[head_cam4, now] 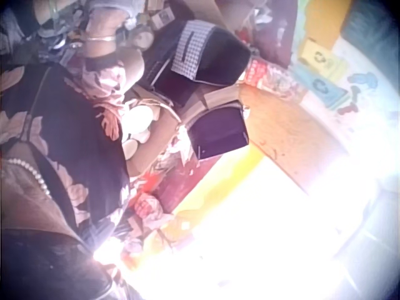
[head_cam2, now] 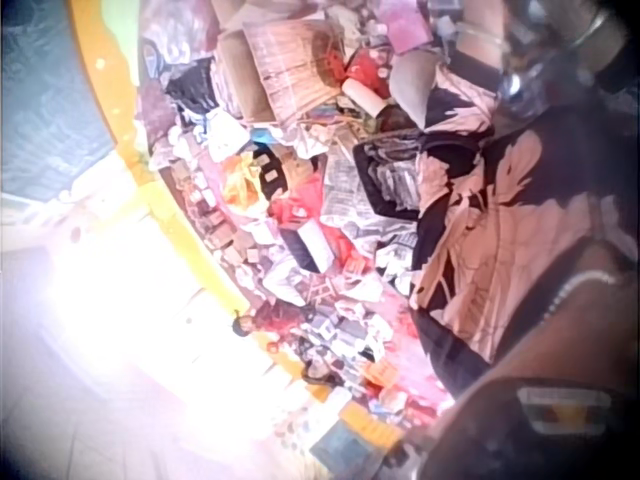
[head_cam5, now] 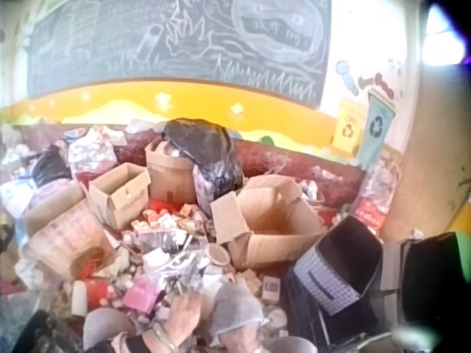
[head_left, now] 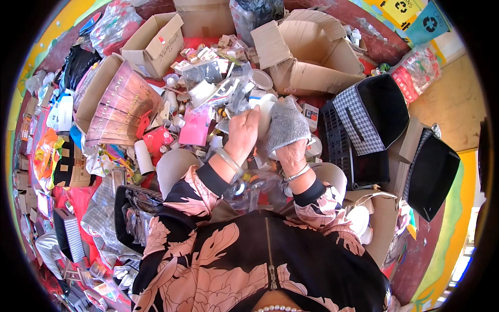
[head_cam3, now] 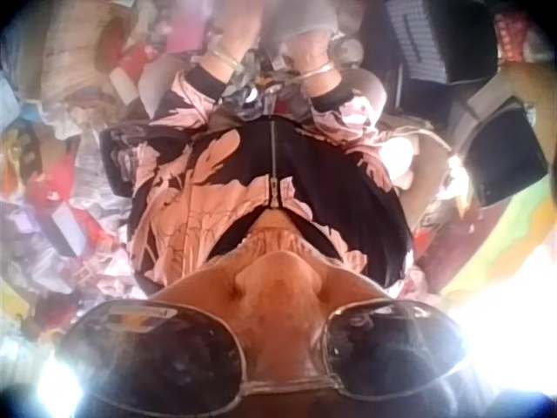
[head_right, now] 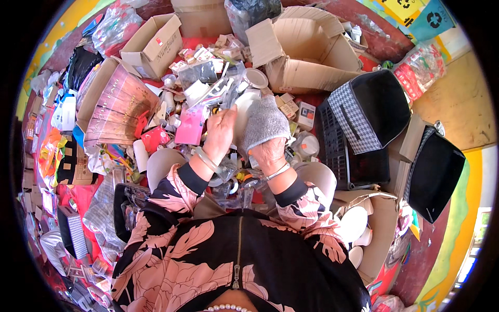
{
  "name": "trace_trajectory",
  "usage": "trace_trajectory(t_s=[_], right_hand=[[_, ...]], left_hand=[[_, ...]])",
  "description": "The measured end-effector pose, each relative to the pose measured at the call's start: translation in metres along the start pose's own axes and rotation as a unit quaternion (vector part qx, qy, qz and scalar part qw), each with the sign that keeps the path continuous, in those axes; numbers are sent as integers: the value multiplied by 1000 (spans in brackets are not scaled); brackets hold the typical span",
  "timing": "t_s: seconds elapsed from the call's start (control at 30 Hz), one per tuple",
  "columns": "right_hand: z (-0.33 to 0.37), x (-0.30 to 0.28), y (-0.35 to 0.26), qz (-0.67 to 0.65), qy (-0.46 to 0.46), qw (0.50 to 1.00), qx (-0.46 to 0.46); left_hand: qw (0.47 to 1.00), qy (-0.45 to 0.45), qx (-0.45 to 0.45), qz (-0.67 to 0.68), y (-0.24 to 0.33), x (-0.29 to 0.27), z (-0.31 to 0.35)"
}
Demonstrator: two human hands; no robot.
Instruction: The person sits on the floor and wipes a small white fan with a grey cloth, cleaning the grill and body. They then wipe a white plate and place it into a cardboard box filled with other white plates. Finally, they pick up a white bowl and wipe it with the cloth.
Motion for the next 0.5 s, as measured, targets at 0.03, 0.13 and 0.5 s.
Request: trace_trajectory(t_s=[0.03,0.13,0.5], right_hand=[[-4,-4,-13,139,-44,987,-68],[7,-8,-30,170,-104,966,-164],[40,-77,118,-772,-13,627,101]], left_hand=[[999,33,-12,8,-2,-7,0],[991,116,-18,60,-13,-25,-9],[973,101,209,-12,25,-41,-15]])
Point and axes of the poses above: each hand's wrist, its own z-axis away from the middle knuckle, its own x-axis out of the palm, y = z × x, the point moved 5 cm from there along -z, towards the middle knuckle, and after that the axes turned 6 degrees about x, right-handed, at the moved point
